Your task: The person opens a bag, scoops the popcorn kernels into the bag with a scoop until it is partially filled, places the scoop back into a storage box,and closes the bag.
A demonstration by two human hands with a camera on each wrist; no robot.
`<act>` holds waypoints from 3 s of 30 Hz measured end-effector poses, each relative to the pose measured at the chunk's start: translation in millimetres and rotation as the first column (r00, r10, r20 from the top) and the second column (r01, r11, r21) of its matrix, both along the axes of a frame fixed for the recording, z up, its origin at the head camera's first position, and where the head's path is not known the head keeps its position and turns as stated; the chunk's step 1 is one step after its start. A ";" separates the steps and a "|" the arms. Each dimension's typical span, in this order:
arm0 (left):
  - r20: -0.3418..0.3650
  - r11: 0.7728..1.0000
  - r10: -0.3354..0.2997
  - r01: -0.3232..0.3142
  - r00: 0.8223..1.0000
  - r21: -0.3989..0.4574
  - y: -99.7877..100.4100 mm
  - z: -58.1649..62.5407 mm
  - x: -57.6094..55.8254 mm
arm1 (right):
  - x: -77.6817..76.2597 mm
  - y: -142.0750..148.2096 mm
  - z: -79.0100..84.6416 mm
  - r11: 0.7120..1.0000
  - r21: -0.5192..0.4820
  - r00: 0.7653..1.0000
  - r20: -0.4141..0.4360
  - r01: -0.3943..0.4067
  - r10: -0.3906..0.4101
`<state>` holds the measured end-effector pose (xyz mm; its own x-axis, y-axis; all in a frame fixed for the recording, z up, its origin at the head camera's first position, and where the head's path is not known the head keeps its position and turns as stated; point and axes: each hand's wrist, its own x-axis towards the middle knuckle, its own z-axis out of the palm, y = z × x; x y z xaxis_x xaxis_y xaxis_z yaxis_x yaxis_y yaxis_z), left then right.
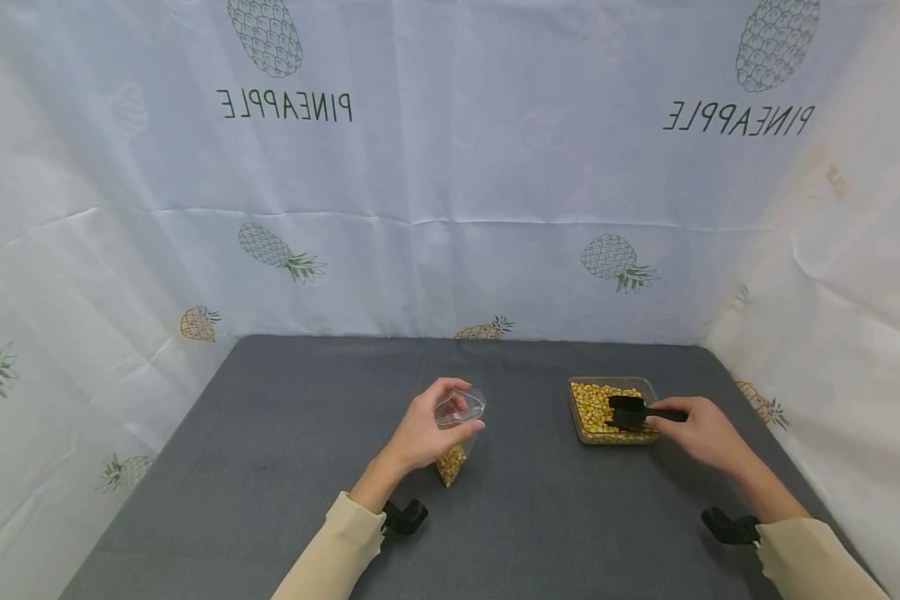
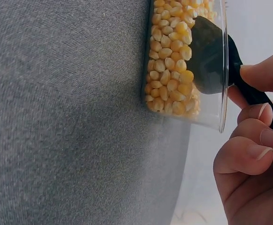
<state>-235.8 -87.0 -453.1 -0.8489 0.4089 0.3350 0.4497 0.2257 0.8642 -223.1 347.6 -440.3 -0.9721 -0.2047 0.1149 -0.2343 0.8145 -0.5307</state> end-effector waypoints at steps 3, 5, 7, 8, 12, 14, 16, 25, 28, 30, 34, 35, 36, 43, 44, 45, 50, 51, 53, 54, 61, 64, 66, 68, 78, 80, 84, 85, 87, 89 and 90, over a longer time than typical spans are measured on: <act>-0.002 1.000 -0.010 0.010 1.000 0.001 0.3 13.9 7.9 | -0.8 -0.2 -0.2 1.000 0.000 1.000 0.004 0.002 -0.002; -0.008 1.000 -0.014 0.014 1.000 0.006 0.3 23.1 13.3 | -1.4 -0.2 -0.5 1.000 -0.003 1.000 0.005 0.000 0.000; -0.018 1.000 -0.015 0.016 1.000 0.010 0.1 30.1 18.1 | -1.9 -0.2 -1.1 1.000 0.001 1.000 0.004 0.001 -0.001; -0.019 1.000 -0.015 0.015 1.000 0.011 0.2 30.4 18.6 | -2.1 -0.3 -1.5 1.000 0.001 1.000 0.003 0.003 -0.003; -0.016 1.000 -0.015 0.016 1.000 0.015 0.1 31.9 20.1 | -2.1 -0.7 -3.3 1.000 -0.001 1.000 0.002 0.017 -0.017; -0.009 1.000 -0.017 0.017 1.000 0.013 0.2 31.8 20.0 | -1.3 -0.9 -4.3 1.000 -0.006 1.000 0.002 0.029 -0.029; -0.003 1.000 -0.019 0.019 1.000 0.014 0.4 31.5 19.5 | -0.5 -1.2 -5.5 0.999 -0.013 0.999 0.002 0.042 -0.042; 0.007 1.000 -0.023 0.023 1.000 0.005 0.6 31.9 19.6 | 2.7 -1.8 -8.7 0.996 -0.055 0.997 0.017 0.075 -0.074; -0.002 1.000 -0.022 0.022 1.000 0.009 0.6 27.3 17.0 | 3.6 -1.4 -8.2 0.995 -0.058 0.997 0.018 0.079 -0.078; -0.008 1.000 -0.015 0.015 1.000 0.006 0.5 17.3 11.3 | 3.9 -1.3 -8.0 0.995 -0.060 0.997 0.019 0.081 -0.080; -0.012 1.000 -0.003 0.003 1.000 -0.003 0.8 -2.8 -1.3 | 3.9 -1.3 -8.3 0.994 -0.064 0.996 0.021 0.083 -0.082; -0.012 1.000 -0.001 0.001 1.000 -0.006 1.0 -2.9 -1.3 | 3.9 -1.2 -8.7 0.994 -0.065 0.996 0.020 0.084 -0.083; -0.008 1.000 -0.001 0.001 1.000 -0.005 1.2 -3.1 -1.4 | 3.8 -0.8 -8.7 0.994 -0.065 0.996 0.019 0.083 -0.082; 0.003 1.000 0.000 0.000 1.000 0.009 0.7 -2.9 -0.1 | 5.1 -2.0 -9.1 0.993 -0.089 0.997 0.021 0.082 -0.081; 0.000 1.000 0.000 0.000 1.000 0.011 0.4 -3.2 0.0 | 4.6 -2.3 -8.9 0.993 -0.089 0.997 0.018 0.081 -0.079; -0.004 1.000 -0.002 0.002 1.000 0.013 0.2 -3.6 -0.1 | 4.3 -2.9 -8.9 0.993 -0.088 0.997 0.015 0.081 -0.080; -0.015 1.000 -0.012 0.012 1.000 0.017 -0.2 -4.5 -0.8 | 3.5 -6.1 -8.7 0.992 -0.092 0.996 0.009 0.086 -0.086; -0.017 1.000 -0.013 0.013 1.000 0.015 -0.2 -4.3 -0.8 | 3.8 -6.8 -8.9 0.991 -0.096 0.996 0.010 0.088 -0.087; -0.017 1.000 -0.014 0.014 1.000 0.012 -0.1 -3.9 -0.5 | 3.8 -7.3 -9.4 0.991 -0.101 0.996 0.008 0.088 -0.088; -0.018 1.000 -0.014 0.014 1.000 0.011 -0.1 -3.7 -0.3 | 3.5 -7.3 -9.6 0.990 -0.109 0.996 0.016 0.094 -0.093; -0.015 1.000 -0.015 0.015 1.000 0.014 0.1 -3.7 0.6 | 3.8 -4.1 -11.5 0.971 -0.202 0.990 0.090 0.125 -0.109; -0.016 1.000 -0.014 0.014 1.000 0.014 0.2 -3.8 0.8 | 6.0 -2.7 -11.5 0.963 -0.240 0.990 0.098 0.123 -0.102; -0.018 1.000 -0.013 0.014 1.000 0.013 0.2 -3.9 0.8 | 7.2 -1.8 -11.3 0.956 -0.266 0.990 0.103 0.125 -0.101; -0.019 1.000 -0.014 0.014 1.000 0.014 0.1 -4.0 0.7 | 8.6 -0.9 -11.3 0.950 -0.285 0.989 0.105 0.128 -0.101; -0.030 1.000 -0.015 0.015 0.999 0.009 -0.4 -4.8 0.1 | 13.9 7.9 -15.8 0.928 -0.344 0.989 0.080 0.141 -0.120; -0.033 1.000 -0.016 0.016 0.999 0.009 -0.6 -4.9 0.3 | 15.0 9.3 -16.0 0.922 -0.361 0.990 0.080 0.141 -0.120; -0.037 1.000 -0.020 0.020 0.999 0.011 -0.6 -5.0 0.8 | 17.9 10.7 -16.0 0.911 -0.392 0.991 0.076 0.132 -0.110; -0.034 1.000 -0.020 0.021 0.999 0.012 -0.5 -5.0 0.7 | 18.5 10.9 -15.8 0.909 -0.397 0.992 0.074 0.127 -0.106; -0.029 1.000 -0.020 0.021 0.999 0.012 -0.3 -4.9 0.6 | 19.3 10.8 -15.2 0.907 -0.403 0.992 0.069 0.121 -0.102; -0.026 1.000 -0.019 0.019 0.999 0.012 -0.2 -4.9 0.7 | 19.8 10.3 -14.2 0.905 -0.409 0.993 0.065 0.121 -0.103; -0.020 1.000 -0.018 0.018 1.000 0.013 -0.1 -5.2 0.5 | 19.8 10.0 -13.5 0.904 -0.410 0.992 0.065 0.122 -0.104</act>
<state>-235.2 -87.1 -458.3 -0.8344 0.4196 0.3573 0.4709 0.2059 0.8578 -203.3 357.6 -453.8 -0.9915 -0.0357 0.1250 -0.1244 0.5402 -0.8323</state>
